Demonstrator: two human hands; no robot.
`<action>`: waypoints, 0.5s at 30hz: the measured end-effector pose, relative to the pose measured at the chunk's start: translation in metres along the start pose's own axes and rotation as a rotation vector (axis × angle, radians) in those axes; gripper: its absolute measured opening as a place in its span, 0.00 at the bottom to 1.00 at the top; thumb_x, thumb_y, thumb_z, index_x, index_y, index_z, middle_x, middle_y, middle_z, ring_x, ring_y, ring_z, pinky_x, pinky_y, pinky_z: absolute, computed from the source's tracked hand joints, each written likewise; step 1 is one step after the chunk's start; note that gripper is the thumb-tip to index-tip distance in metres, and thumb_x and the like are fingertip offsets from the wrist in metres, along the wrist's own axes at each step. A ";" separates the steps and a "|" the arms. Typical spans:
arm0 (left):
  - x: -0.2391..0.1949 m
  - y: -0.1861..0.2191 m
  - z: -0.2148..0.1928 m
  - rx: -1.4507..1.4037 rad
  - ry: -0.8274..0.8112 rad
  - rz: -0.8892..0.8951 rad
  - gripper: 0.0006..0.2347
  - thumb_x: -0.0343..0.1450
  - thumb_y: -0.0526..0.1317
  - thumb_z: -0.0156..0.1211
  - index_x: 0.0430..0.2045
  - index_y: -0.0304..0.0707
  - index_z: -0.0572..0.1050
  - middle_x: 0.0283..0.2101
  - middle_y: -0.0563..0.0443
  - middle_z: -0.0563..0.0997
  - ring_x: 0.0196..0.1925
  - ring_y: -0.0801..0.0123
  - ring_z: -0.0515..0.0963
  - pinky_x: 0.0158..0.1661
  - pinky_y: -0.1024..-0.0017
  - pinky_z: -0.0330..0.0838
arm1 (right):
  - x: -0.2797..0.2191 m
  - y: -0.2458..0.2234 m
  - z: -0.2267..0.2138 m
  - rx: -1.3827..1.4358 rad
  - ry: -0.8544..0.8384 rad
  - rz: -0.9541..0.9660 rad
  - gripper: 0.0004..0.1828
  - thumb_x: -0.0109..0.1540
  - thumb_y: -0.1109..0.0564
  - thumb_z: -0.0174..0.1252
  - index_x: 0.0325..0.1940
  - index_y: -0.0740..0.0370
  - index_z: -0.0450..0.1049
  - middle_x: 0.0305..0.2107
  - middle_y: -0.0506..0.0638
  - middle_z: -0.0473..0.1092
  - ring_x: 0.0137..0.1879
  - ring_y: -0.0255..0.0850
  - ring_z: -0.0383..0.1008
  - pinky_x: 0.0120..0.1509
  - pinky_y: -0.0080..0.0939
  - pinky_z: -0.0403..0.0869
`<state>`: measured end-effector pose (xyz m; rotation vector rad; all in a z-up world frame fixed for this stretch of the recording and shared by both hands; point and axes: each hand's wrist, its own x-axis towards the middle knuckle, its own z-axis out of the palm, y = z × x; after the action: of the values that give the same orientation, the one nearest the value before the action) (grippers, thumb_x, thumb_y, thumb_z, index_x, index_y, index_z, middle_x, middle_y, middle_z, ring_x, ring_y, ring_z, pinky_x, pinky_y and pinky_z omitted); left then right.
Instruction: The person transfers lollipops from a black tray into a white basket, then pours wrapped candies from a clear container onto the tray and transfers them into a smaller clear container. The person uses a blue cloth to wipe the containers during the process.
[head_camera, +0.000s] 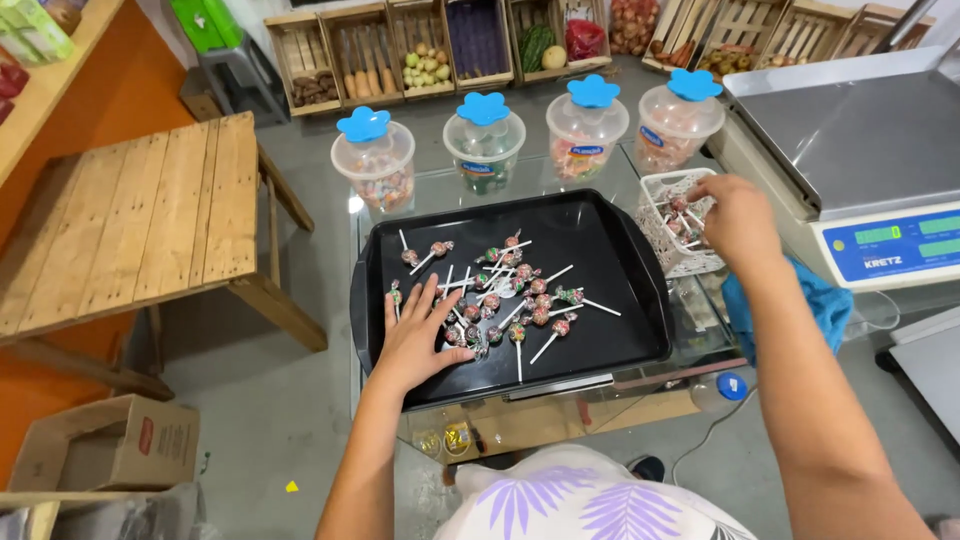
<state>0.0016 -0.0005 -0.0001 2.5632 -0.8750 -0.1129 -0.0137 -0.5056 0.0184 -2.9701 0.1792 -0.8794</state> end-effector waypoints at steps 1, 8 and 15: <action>0.001 -0.001 0.001 -0.004 0.006 -0.007 0.38 0.57 0.63 0.62 0.62 0.58 0.57 0.70 0.43 0.47 0.70 0.48 0.48 0.63 0.42 0.23 | -0.002 -0.020 0.002 0.000 -0.001 -0.010 0.16 0.56 0.67 0.51 0.37 0.45 0.76 0.44 0.43 0.71 0.54 0.46 0.72 0.55 0.44 0.70; 0.001 -0.002 0.002 0.000 0.004 -0.004 0.38 0.57 0.64 0.61 0.62 0.60 0.57 0.70 0.45 0.46 0.70 0.49 0.47 0.63 0.43 0.22 | -0.029 -0.197 0.003 0.379 -0.287 -0.285 0.10 0.53 0.62 0.58 0.37 0.51 0.73 0.37 0.46 0.73 0.51 0.46 0.72 0.53 0.45 0.72; 0.001 0.000 -0.001 0.008 -0.013 -0.003 0.38 0.58 0.65 0.59 0.63 0.58 0.56 0.70 0.44 0.46 0.70 0.49 0.47 0.63 0.43 0.23 | -0.022 -0.225 0.019 0.109 -0.503 -0.371 0.12 0.57 0.60 0.52 0.41 0.47 0.73 0.38 0.45 0.72 0.47 0.45 0.73 0.50 0.44 0.70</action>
<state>0.0023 -0.0009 0.0009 2.5747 -0.8777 -0.1274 0.0004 -0.2795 0.0066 -3.0448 -0.4297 -0.1211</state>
